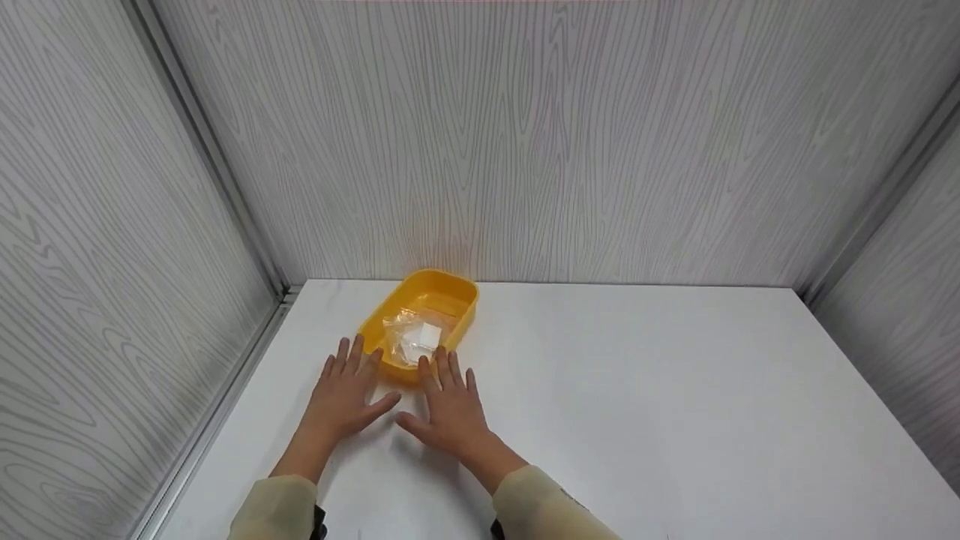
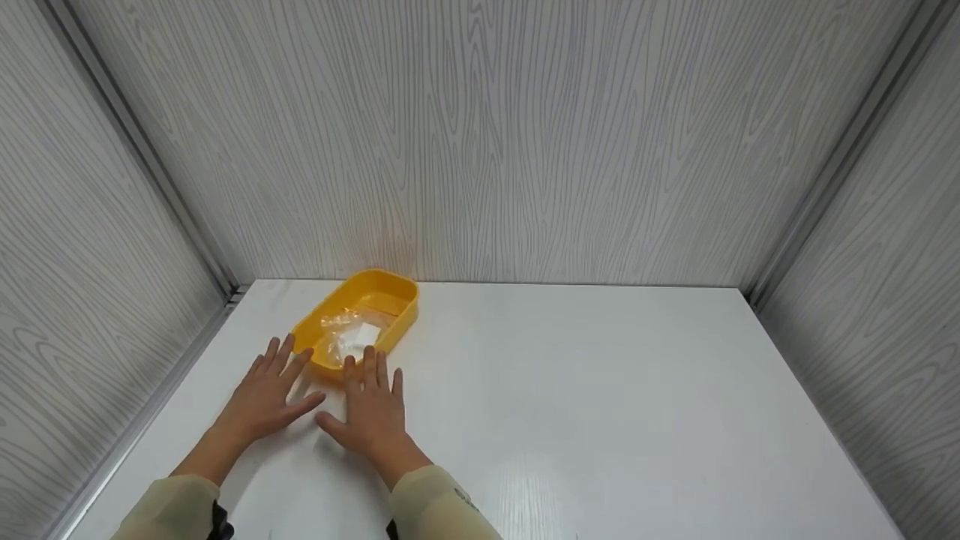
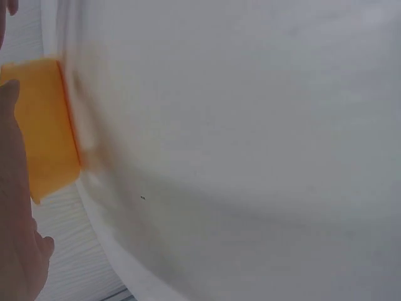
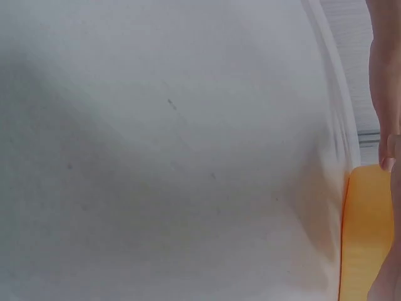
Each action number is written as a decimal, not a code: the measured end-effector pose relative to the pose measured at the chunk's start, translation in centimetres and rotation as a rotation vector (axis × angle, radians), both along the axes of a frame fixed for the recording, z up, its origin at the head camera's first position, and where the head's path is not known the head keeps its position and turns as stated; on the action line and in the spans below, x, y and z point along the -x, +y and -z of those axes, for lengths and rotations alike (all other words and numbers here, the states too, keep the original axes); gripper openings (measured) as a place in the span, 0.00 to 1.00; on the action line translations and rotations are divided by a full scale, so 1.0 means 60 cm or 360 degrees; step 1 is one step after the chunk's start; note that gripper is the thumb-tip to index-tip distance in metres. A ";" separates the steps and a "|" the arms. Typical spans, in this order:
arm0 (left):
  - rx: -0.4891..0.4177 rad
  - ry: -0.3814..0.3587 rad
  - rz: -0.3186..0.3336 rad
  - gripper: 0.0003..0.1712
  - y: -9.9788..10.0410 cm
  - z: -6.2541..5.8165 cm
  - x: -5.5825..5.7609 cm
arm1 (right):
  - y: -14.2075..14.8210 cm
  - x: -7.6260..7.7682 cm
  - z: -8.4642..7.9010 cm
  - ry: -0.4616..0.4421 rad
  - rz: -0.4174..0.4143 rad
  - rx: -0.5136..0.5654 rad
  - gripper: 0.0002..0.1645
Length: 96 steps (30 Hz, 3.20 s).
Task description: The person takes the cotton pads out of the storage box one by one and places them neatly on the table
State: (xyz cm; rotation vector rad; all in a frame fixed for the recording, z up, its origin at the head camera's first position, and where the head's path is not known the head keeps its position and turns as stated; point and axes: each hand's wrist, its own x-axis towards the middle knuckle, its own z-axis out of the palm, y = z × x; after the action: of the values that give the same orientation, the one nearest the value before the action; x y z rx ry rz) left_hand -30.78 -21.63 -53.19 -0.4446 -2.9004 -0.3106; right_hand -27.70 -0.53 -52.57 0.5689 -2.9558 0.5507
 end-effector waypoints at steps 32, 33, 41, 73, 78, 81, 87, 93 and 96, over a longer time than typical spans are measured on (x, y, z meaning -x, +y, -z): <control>-0.0051 -0.0067 0.0054 0.55 0.045 0.014 -0.035 | 0.079 -0.015 0.007 0.0038 0.0041 -0.0094 0.53; -0.0062 -0.0069 0.0055 0.55 0.050 0.014 -0.035 | 0.084 -0.015 0.006 0.0028 0.0043 -0.0097 0.53; -0.0230 -0.0112 0.0025 0.58 0.090 0.020 -0.045 | 0.119 -0.025 0.004 0.0054 0.0019 -0.0013 0.52; -0.0537 -0.0283 -0.0050 0.53 0.191 0.005 -0.095 | 0.212 -0.071 0.012 0.0080 0.0041 0.0216 0.49; -0.0659 -0.0354 -0.0057 0.50 0.193 -0.001 -0.100 | 0.220 -0.076 0.008 -0.0029 0.0046 0.0261 0.49; -0.0732 -0.0416 -0.0059 0.48 0.189 -0.002 -0.104 | 0.221 -0.078 0.009 -0.0066 0.0051 0.0271 0.49; -0.0797 -0.0487 -0.0041 0.48 0.184 0.000 -0.104 | 0.221 -0.083 0.012 -0.0161 0.0088 0.0293 0.49; -0.0782 -0.0458 -0.0062 0.46 0.189 0.003 -0.102 | 0.228 -0.089 0.013 -0.0149 0.0065 0.0357 0.48; -0.0770 -0.0457 -0.0083 0.45 0.188 0.003 -0.101 | 0.229 -0.086 0.009 -0.0199 0.0099 0.0451 0.45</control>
State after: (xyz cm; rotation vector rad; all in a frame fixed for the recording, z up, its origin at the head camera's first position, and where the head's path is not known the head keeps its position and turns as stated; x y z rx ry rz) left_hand -24.71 -10.34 -53.37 -0.2566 -2.9440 -1.1149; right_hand -22.52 13.22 -53.13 0.4256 -2.9187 1.0101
